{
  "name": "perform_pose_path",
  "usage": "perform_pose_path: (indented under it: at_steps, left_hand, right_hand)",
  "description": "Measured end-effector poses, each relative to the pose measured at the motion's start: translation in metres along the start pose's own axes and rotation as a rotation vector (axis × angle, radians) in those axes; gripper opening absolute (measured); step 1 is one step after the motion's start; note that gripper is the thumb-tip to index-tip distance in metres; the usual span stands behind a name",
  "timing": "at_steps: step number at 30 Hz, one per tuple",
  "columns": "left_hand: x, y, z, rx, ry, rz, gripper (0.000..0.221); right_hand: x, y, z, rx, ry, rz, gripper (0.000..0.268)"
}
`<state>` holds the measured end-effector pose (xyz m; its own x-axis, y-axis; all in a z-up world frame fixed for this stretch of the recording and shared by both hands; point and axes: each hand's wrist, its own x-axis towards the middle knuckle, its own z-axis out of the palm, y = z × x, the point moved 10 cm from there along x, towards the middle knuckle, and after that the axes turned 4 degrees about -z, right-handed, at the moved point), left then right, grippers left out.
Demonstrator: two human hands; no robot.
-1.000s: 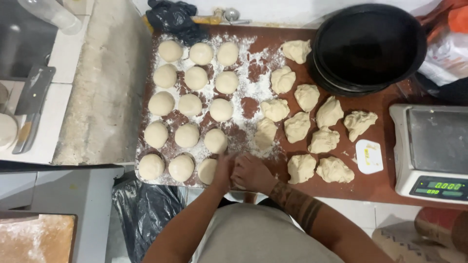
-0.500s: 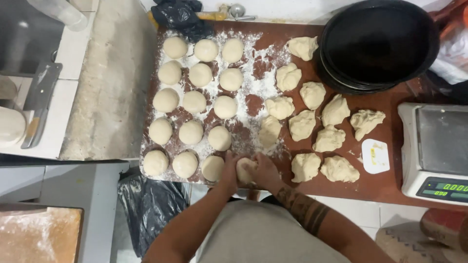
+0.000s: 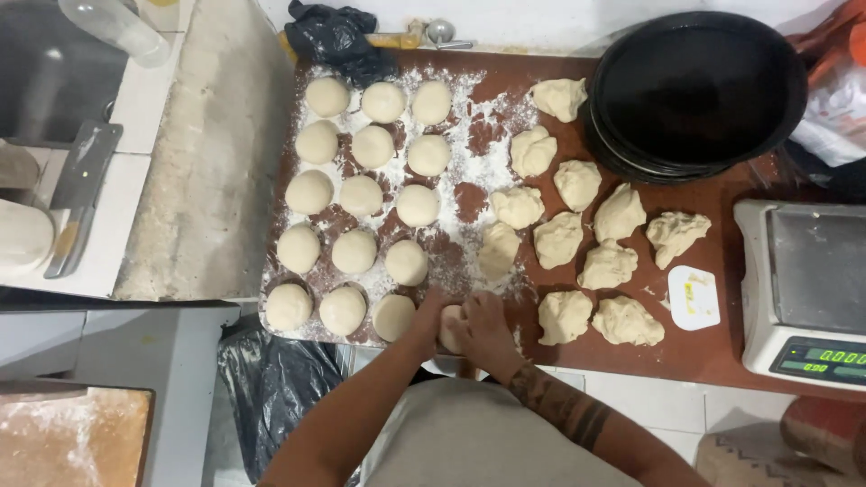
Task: Shaping pre-portioned dough pieces into smooth balls on a floured surface
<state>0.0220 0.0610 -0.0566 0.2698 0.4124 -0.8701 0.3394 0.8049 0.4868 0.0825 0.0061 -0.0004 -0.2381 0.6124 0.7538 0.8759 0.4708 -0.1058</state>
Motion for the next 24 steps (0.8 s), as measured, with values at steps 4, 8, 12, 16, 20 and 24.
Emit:
perform_pose_path:
  at_steps: [4, 8, 12, 16, 20, 24]
  left_hand:
    - [0.004, 0.006, 0.011, -0.228, -0.05, 0.086, 0.046]
    - [0.099, -0.067, -0.013, 0.093, -0.127, 0.182, 0.077]
    - [0.114, -0.064, -0.042, 0.123, 0.056, 0.063, 0.07]
    - [0.063, -0.05, -0.018, -0.025, -0.017, 0.014, 0.078]
    - [0.051, -0.03, 0.008, -0.213, -0.231, 0.15, 0.086]
    - [0.06, -0.038, 0.008, -0.138, -0.256, 0.179, 0.089]
  right_hand:
    - [-0.019, 0.016, 0.007, -0.023, -0.141, 0.307, 0.032]
    - [-0.094, 0.044, 0.047, 0.274, -0.427, 0.594, 0.036]
    - [-0.066, 0.028, 0.057, 0.189, -0.386, 0.304, 0.042]
    - [0.024, 0.013, 0.001, 0.039, -0.224, 0.234, 0.044]
    - [-0.045, 0.035, 0.041, -0.116, -0.179, 0.259, 0.044]
    - [-0.05, 0.051, 0.051, 0.194, -0.406, 0.47, 0.049]
